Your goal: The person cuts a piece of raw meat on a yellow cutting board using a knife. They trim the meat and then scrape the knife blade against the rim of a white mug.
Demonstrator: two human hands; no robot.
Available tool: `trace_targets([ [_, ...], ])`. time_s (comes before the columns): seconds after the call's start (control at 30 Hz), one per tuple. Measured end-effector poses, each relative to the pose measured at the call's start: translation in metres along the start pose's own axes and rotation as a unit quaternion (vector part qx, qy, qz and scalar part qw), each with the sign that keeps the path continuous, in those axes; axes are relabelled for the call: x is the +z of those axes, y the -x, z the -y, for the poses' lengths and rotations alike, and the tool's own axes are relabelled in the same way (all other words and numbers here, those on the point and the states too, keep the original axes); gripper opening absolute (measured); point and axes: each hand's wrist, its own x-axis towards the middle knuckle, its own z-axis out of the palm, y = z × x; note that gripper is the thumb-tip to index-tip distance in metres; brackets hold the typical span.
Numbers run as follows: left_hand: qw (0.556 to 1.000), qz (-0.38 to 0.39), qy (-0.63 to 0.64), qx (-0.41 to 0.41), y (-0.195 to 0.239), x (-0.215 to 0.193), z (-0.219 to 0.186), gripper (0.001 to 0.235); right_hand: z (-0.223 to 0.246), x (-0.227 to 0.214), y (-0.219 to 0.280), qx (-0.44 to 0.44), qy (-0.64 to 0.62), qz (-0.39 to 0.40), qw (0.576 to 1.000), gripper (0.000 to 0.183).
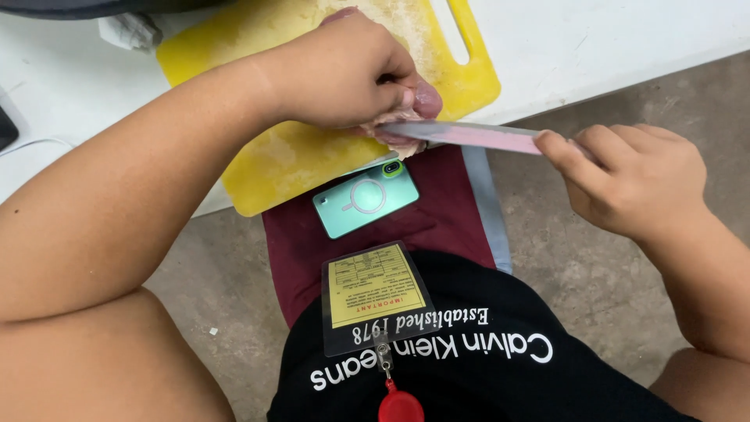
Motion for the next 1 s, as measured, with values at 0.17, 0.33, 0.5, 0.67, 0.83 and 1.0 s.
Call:
trace_targets([
  [0.17, 0.982, 0.067, 0.140, -0.108, 0.012, -0.024, -0.039, 0.027, 0.010, -0.009, -0.025, -0.013, 0.008, -0.033, 0.999, 0.031],
  [0.33, 0.972, 0.079, 0.177, -0.130, 0.015, -0.026, -0.034, 0.029, 0.010, -0.009, -0.038, -0.027, 0.002, -0.025, 0.999, 0.019],
  [0.5, 0.993, 0.054, 0.085, -0.059, 0.010, -0.017, -0.017, 0.022, 0.007, -0.013, -0.008, 0.007, -0.011, 0.065, 0.998, 0.035],
  [0.67, 0.998, 0.035, 0.046, -0.039, 0.002, -0.009, -0.006, 0.023, 0.002, -0.023, 0.000, 0.019, 0.014, 0.123, 0.992, 0.035],
  [0.83, 0.999, 0.013, 0.039, -0.024, 0.003, -0.005, -0.009, 0.029, 0.019, -0.010, -0.019, 0.025, -0.038, 0.049, 0.998, 0.040],
  [1.0, 0.998, -0.021, 0.041, 0.035, 0.009, 0.001, 0.007, 0.035, 0.012, -0.006, 0.026, 0.059, -0.033, 0.093, 0.993, 0.035],
])
